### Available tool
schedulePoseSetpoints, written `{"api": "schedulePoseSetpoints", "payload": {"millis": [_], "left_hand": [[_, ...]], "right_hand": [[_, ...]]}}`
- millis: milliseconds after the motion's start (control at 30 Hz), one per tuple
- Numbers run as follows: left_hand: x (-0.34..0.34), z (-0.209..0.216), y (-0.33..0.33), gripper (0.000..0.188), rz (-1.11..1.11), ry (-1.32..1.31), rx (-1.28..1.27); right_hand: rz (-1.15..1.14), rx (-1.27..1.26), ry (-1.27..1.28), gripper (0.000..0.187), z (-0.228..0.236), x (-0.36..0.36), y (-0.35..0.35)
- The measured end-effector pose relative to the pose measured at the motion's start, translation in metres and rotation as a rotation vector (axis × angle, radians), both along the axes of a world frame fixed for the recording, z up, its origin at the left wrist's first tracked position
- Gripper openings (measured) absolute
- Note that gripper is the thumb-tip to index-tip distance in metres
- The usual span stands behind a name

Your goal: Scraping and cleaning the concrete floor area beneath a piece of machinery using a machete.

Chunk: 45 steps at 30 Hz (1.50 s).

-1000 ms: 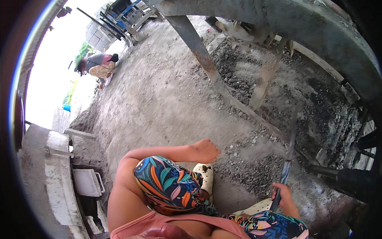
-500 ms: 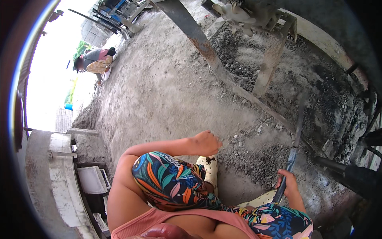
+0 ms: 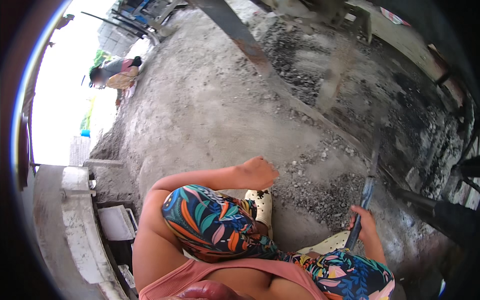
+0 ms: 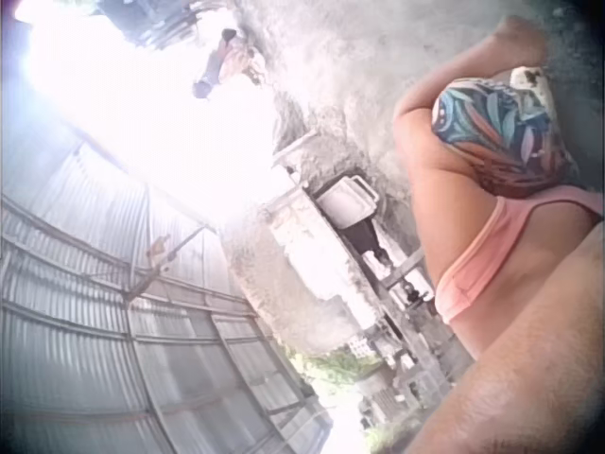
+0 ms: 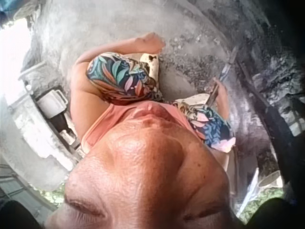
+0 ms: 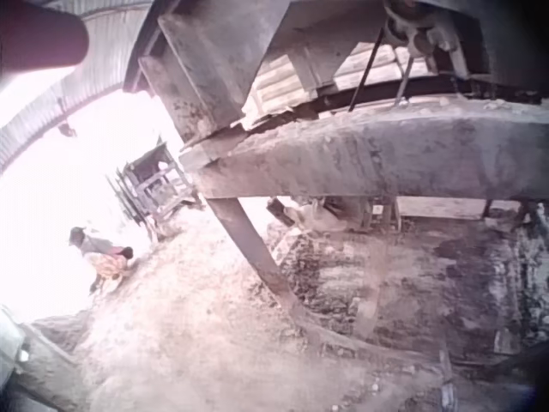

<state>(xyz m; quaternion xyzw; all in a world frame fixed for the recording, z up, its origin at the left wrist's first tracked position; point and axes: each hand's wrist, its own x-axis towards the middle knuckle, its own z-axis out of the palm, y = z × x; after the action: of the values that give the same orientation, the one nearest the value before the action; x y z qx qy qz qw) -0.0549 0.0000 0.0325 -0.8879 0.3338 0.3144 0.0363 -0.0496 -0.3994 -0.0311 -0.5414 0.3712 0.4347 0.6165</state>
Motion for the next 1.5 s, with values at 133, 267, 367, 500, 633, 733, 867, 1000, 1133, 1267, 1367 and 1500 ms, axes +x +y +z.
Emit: {"api": "schedulePoseSetpoints", "payload": {"millis": [133, 267, 367, 500, 633, 733, 867, 1000, 1133, 1267, 1367, 1500], "left_hand": [[0.003, 0.005, -0.002, 0.024, -0.004, 0.157, 0.091], [0.006, 0.02, -0.003, 0.029, 0.163, 0.122, 0.031], [0.002, 0.028, 0.004, 0.03, 0.173, 0.087, -0.008], [0.006, 0.023, -0.001, 0.029, 0.16, 0.066, -0.007], [0.005, 0.021, 0.002, 0.026, 0.105, 0.025, -0.037], [0.004, 0.026, 0.002, 0.027, 0.124, 0.037, -0.021], [0.005, 0.023, -0.003, 0.031, 0.159, 0.056, -0.049], [0.004, 0.028, -0.001, 0.031, 0.177, 0.058, -0.028], [0.006, 0.026, -0.002, 0.029, 0.151, 0.057, -0.017], [0.008, 0.026, -0.004, 0.028, 0.165, 0.076, 0.005], [0.008, 0.023, -0.003, 0.028, 0.161, 0.083, 0.013], [0.009, 0.023, -0.007, 0.028, 0.146, 0.101, 0.031]], "right_hand": [[0.015, 0.022, -0.011, 0.018, -0.009, 0.0, 0.001], [0.025, 0.033, -0.02, 0.027, -0.006, 0.005, 0.005], [-0.009, 0.075, 0.001, 0.024, -0.001, 0.009, 0.016], [-0.027, 0.044, 0.016, 0.022, 0.009, 0.01, 0.008], [-0.021, 0.005, 0.009, 0.024, 0.008, 0.008, 0.008], [-0.017, -0.015, 0.007, 0.025, 0.009, 0.009, 0.014], [-0.014, -0.041, -0.006, 0.025, 0.01, 0.008, 0.007], [-0.002, -0.035, -0.011, 0.025, 0.014, 0.011, 0.011], [0.011, -0.03, -0.01, 0.025, 0.013, 0.011, 0.008], [-0.004, -0.054, -0.011, 0.024, 0.01, 0.009, 0.008], [0.003, -0.016, -0.009, 0.021, 0.005, 0.008, 0.006], [0.022, -0.02, -0.001, 0.02, -0.01, 0.007, 0.002]]}}
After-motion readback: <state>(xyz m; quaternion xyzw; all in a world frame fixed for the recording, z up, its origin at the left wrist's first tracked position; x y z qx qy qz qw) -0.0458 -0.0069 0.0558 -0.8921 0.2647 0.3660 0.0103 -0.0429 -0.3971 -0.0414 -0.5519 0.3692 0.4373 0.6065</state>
